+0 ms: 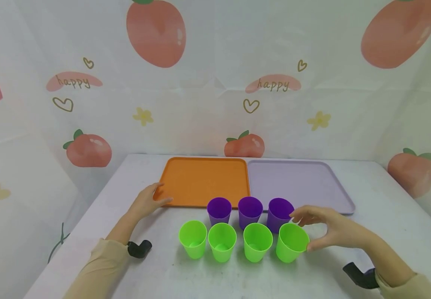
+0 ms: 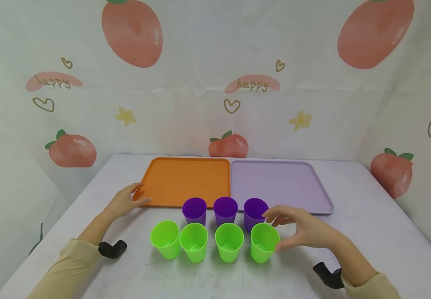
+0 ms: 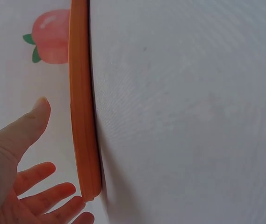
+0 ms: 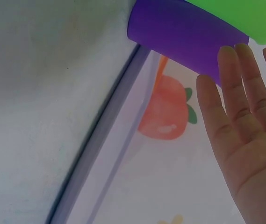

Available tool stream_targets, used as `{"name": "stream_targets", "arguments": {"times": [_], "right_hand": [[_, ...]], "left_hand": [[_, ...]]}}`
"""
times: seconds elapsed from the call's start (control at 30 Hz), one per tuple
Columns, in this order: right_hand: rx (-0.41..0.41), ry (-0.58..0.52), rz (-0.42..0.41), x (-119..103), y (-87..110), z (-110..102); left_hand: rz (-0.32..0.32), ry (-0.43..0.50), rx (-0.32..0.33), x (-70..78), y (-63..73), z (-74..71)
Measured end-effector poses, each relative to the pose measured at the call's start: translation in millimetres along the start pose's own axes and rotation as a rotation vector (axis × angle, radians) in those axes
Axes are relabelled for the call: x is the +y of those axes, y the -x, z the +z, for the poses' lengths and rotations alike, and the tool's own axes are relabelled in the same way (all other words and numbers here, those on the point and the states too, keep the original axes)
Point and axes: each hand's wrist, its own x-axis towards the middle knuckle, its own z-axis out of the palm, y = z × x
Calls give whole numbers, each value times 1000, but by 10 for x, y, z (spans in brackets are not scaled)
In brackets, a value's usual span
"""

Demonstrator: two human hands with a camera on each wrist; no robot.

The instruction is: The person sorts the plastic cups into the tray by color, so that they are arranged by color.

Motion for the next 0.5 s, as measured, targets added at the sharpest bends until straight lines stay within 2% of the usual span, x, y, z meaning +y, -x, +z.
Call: {"name": "stream_targets", "arguments": {"times": [0.5], "right_hand": [[-20,103,2,-81,-38,80]], "left_hand": [[-30,-31,-9,-34,-21,41]]}}
